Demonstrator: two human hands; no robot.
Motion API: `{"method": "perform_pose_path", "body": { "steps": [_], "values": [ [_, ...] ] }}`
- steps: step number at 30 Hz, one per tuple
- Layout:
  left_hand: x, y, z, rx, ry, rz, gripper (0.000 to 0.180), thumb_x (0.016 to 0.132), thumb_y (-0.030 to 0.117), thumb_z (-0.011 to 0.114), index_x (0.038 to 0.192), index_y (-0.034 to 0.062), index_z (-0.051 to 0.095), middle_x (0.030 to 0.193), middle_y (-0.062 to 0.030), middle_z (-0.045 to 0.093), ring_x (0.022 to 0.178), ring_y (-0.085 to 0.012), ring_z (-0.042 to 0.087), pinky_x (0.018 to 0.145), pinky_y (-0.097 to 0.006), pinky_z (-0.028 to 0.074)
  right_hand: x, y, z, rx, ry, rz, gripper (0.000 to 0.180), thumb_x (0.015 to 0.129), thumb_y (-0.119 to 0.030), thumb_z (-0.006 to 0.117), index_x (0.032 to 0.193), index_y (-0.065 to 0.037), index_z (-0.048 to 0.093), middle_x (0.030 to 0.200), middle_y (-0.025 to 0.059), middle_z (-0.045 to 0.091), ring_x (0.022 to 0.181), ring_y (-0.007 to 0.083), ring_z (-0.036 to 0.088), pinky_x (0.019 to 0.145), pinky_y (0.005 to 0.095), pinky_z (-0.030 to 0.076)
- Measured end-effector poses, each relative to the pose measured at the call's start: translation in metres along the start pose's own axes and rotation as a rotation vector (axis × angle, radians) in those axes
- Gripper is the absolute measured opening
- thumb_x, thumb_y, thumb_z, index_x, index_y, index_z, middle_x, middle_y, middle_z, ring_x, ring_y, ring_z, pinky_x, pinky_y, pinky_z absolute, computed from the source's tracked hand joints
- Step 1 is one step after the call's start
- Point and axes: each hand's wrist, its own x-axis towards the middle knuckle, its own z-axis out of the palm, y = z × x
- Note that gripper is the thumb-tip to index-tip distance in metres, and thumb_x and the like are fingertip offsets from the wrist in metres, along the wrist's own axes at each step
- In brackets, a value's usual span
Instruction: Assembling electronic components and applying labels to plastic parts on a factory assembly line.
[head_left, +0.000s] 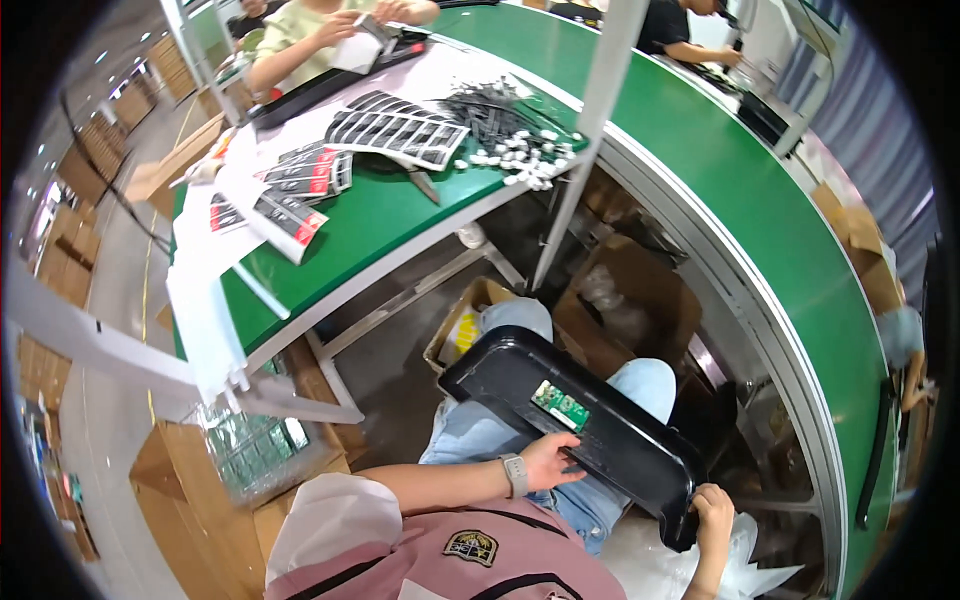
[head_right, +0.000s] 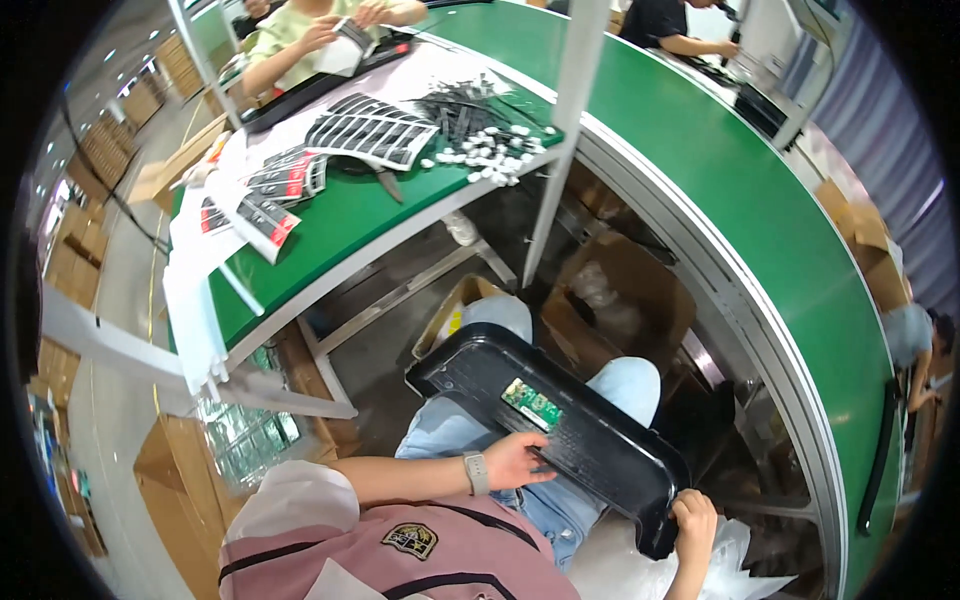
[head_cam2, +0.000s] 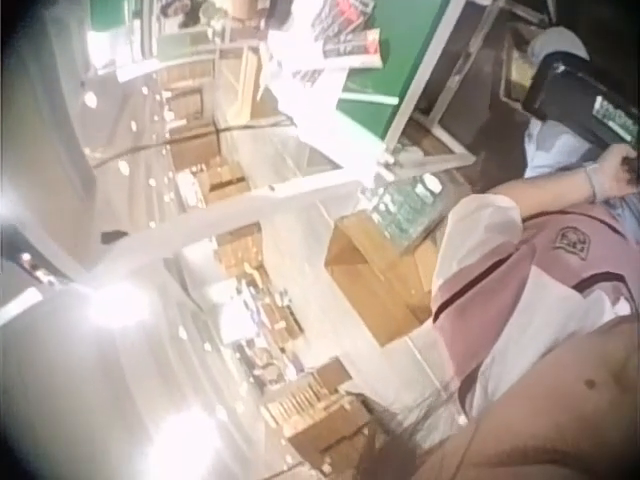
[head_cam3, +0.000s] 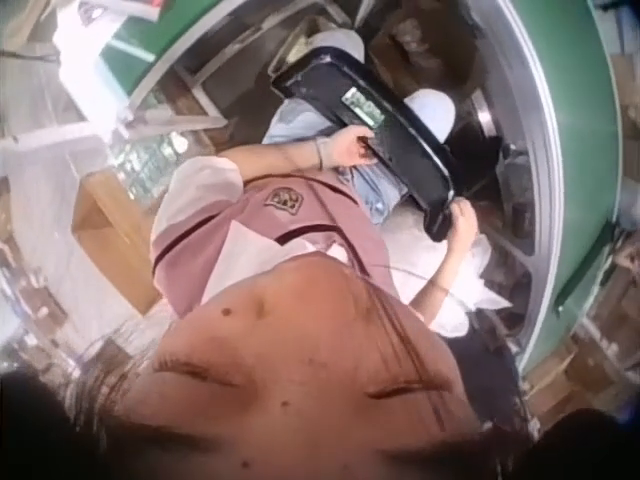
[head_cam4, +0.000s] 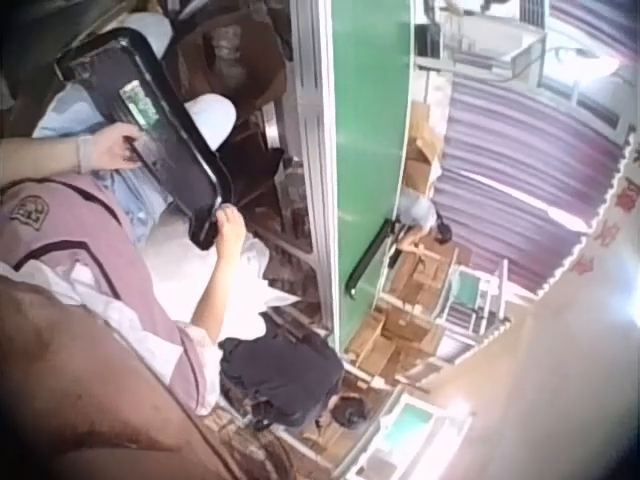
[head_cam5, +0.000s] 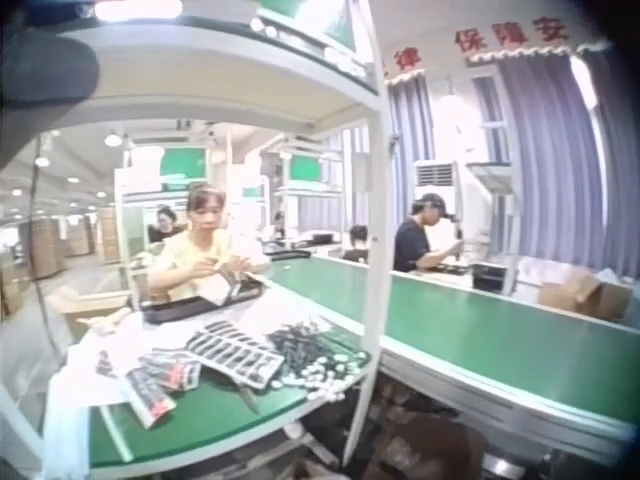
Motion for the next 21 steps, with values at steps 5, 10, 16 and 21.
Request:
{"method": "perform_pose_path", "body": {
  "steps": [5, 10, 16, 21],
  "values": [
    [-0.028, -0.002, 0.014, 0.275, 0.076, -0.031, 0.024, 0.096, 0.024, 0.055, 0.114, 0.008, 0.059, 0.12, -0.0073, 0.065, 0.117, -0.021, 0.057, 0.097, -0.039, 0.047, 0.074, 0.042, -0.001, -0.09, -0.256, -0.288, 0.01, 0.073, -0.008, 0.057, 0.077, -0.008, 0.067, 0.088, 0.0085, 0.066, 0.095, 0.0235, 0.065, 0.078, 0.0384, 0.049],
    [-0.109, 0.029, 0.048, 0.788, -0.318, -0.115, 0.027, 0.097, 0.027, 0.057, 0.117, 0.0091, 0.06, 0.119, -0.0052, 0.067, 0.11, -0.0176, 0.063, 0.088, -0.034, 0.05, 0.174, 0.033, -0.041, -0.185, -0.476, -0.16, 0.027, 0.068, -0.002, 0.069, 0.093, -0.011, 0.073, 0.097, 0.0083, 0.069, 0.09, 0.0281, 0.067, 0.076, 0.0394, 0.053],
    [-0.159, 0.091, 0.044, 1.356, -0.127, 1.0, 0.016, 0.095, 0.015, 0.06, 0.1, 0.0, 0.064, 0.092, -0.0062, 0.07, 0.083, -0.011, 0.066, 0.073, -0.026, 0.052, 0.36, -0.09, -0.024, 0.241, 0.05, -0.243, 0.024, 0.082, -0.011, 0.066, 0.106, -0.009, 0.068, 0.095, 0.0137, 0.069, 0.082, 0.0329, 0.067, 0.073, 0.0409, 0.053],
    [-0.153, 0.102, 0.027, 0.894, -0.063, 0.914, 0.015, 0.097, 0.013, 0.059, 0.104, 0.0009, 0.063, 0.093, -0.0031, 0.068, 0.087, -0.0099, 0.065, 0.078, -0.024, 0.05, 0.525, -0.133, 0.03, 0.359, 0.43, -0.162, 0.023, 0.092, -0.017, 0.059, 0.11, -0.006, 0.067, 0.098, 0.0143, 0.069, 0.09, 0.0343, 0.066, 0.079, 0.043, 0.052]
  ]
}}
